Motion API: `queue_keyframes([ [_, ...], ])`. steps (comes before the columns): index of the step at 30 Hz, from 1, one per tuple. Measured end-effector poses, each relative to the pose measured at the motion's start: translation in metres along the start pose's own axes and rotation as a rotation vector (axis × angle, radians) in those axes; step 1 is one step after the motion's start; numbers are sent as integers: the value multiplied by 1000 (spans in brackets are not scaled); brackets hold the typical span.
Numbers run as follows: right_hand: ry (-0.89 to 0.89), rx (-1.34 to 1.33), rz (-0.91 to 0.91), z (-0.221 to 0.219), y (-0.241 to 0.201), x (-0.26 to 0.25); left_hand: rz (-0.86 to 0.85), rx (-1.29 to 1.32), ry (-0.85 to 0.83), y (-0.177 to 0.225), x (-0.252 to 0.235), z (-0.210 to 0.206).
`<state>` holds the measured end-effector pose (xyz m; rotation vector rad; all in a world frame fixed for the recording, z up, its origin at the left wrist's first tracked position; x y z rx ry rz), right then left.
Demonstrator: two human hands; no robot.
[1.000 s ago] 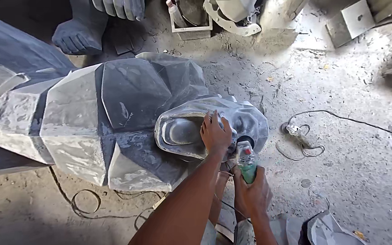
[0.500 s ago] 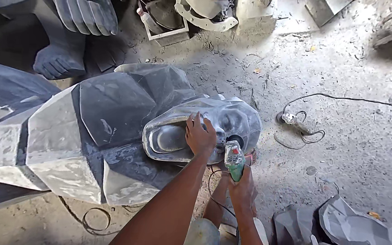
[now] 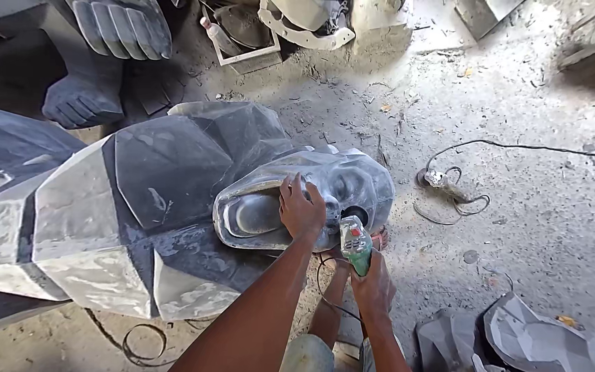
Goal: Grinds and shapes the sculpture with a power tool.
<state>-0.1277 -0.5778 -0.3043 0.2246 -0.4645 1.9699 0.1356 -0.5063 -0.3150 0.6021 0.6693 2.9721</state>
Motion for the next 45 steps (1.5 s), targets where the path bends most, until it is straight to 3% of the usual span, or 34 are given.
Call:
queue_keyframes([
  [3,-12,42,60,8,-5,-13,17,-3,2,-2,-6,-2],
  [9,-44,-12,-145,33,42,-20,15,-19,12,-3,-5,-2],
  [13,-101,-103,-106,45,60,-40,8,-17,14,-3,-6,-3],
  [21,-382,-388,67,-13,59,-53,-11,-38,39,-2,-7,-4],
  [28,-405,-476,-79,-25,102,-74,-23,-117,43,0,-7,-6],
  [31,-481,-491,-17,-22,93,-82,-27,-137,50,0,-8,-6],
  [35,-582,-322,148,-16,77,-84,-39,-169,72,0,-8,-6],
  [41,-589,-384,-40,-5,101,-110,-63,-213,80,3,-7,-6],
  [45,-651,-292,113,0,83,-108,-79,-230,95,4,-7,-5],
])
Point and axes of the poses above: each hand's wrist, its own x-axis away from the middle knuckle, its own z-axis out of the back of the hand, y = z × x, the point moved 9 cm from there along -x, towards the middle knuckle, and after that the axes turned 4 degrees about x, right-handed, at the moved point
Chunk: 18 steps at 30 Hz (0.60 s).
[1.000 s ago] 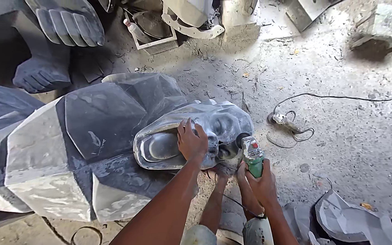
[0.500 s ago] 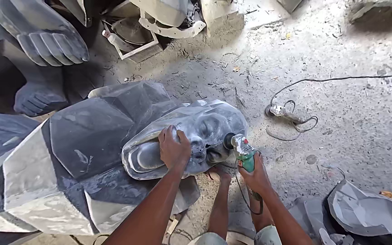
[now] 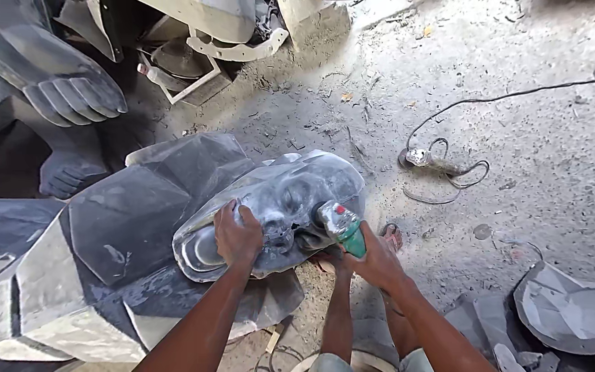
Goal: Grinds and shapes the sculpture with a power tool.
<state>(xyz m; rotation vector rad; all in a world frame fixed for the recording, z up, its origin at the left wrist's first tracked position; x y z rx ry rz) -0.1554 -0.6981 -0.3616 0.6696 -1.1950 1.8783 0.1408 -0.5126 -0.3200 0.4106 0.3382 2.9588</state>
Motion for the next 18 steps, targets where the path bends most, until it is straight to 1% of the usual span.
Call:
queue_keyframes([
  [2,-62,47,31,-3,-12,3,2,1,-5,0,0,-1],
  [3,-65,52,28,-3,-14,2,2,1,-3,0,0,0],
  [5,-29,7,-10,-1,-6,0,-1,3,-1,1,-1,0],
  [8,60,-130,-87,3,15,-5,0,-2,6,1,-1,1],
  [10,64,-129,-89,1,16,-5,-2,-10,10,1,-1,1],
  [12,13,-64,-36,-6,2,0,-9,-17,10,1,-1,1],
  [15,-136,37,17,-17,-23,9,-25,-9,6,4,0,2],
  [16,-143,38,16,-19,-26,11,-30,-6,5,4,0,2],
  [18,-82,-54,-43,-26,-17,15,-35,-12,12,4,-1,2],
])
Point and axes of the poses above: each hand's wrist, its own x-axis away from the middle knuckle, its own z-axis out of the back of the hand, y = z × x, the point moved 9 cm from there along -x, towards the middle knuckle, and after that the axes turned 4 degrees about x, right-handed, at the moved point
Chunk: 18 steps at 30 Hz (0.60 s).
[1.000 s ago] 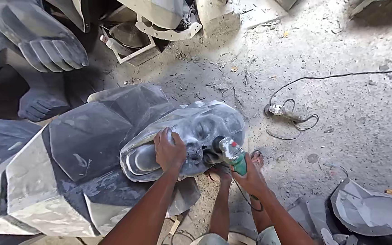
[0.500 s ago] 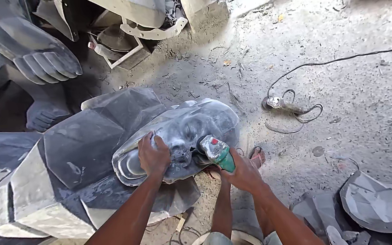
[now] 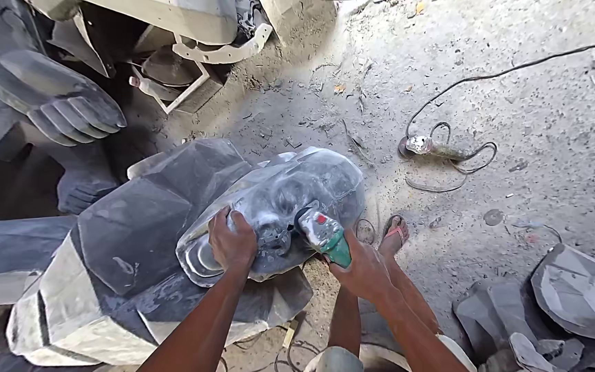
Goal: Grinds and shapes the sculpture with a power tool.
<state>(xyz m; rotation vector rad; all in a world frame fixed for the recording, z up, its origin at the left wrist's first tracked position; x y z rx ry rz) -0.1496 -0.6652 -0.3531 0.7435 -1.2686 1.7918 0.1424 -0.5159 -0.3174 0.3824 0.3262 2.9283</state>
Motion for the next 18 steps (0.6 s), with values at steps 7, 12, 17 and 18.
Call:
queue_keyframes([
  [7,265,-312,-105,-34,41,17,-4,-7,9,0,0,0],
  [12,175,-221,-39,-66,28,21,-14,-15,-2,1,-1,-1],
  [17,271,-301,-111,-68,56,26,-6,-16,-4,1,-1,-1],
  [18,281,-297,-107,-65,56,25,-5,-21,-1,2,0,-1],
])
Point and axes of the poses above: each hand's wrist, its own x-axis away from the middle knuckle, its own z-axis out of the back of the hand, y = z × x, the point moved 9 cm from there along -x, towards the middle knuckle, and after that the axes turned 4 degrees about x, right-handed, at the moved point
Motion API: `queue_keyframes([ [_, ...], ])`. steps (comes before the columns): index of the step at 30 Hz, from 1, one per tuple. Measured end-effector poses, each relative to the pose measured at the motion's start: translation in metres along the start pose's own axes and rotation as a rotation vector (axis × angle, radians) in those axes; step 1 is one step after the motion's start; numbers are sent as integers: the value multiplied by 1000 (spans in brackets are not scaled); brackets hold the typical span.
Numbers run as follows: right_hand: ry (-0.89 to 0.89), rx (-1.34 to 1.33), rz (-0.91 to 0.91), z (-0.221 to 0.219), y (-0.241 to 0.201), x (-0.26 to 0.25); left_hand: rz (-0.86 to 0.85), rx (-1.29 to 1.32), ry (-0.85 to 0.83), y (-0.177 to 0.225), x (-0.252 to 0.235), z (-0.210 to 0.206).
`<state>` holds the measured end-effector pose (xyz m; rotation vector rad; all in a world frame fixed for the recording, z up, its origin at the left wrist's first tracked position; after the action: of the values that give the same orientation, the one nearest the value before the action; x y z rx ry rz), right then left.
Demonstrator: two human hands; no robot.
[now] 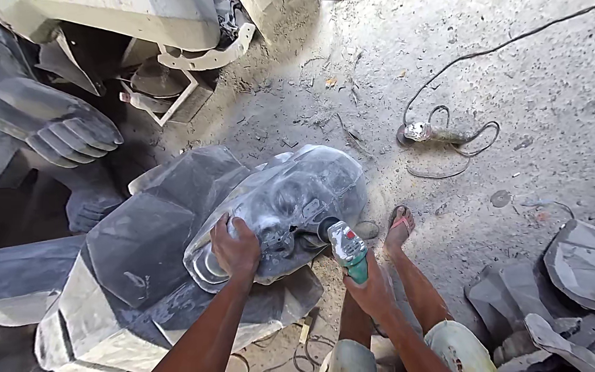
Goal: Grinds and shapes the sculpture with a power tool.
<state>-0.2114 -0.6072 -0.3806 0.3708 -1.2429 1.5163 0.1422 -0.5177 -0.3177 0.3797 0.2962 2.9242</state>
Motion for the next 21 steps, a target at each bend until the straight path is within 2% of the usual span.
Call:
queue_keyframes([
  [2,-37,46,51,3,-11,-9,0,-4,2,0,0,0],
  [5,-200,199,162,9,-32,-23,-12,-3,3,1,0,0],
  [7,-231,262,210,15,-31,-30,-16,-6,0,1,1,1],
  [12,-152,190,50,35,-8,-38,7,-9,-27,1,3,2],
  [18,-288,230,185,17,-23,-33,3,-15,-16,2,2,1],
  [21,-229,162,108,25,-15,-38,0,-17,-13,2,1,0],
])
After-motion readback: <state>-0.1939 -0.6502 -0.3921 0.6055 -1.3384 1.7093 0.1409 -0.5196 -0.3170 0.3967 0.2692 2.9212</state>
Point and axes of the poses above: each hand's wrist, its own x-axis away from the middle knuckle, its own z-axis out of the back of the hand, y = z × x, the point moved 9 cm from there along -x, towards the middle knuckle, and after that the axes turned 4 degrees about x, right-handed, at the moved point
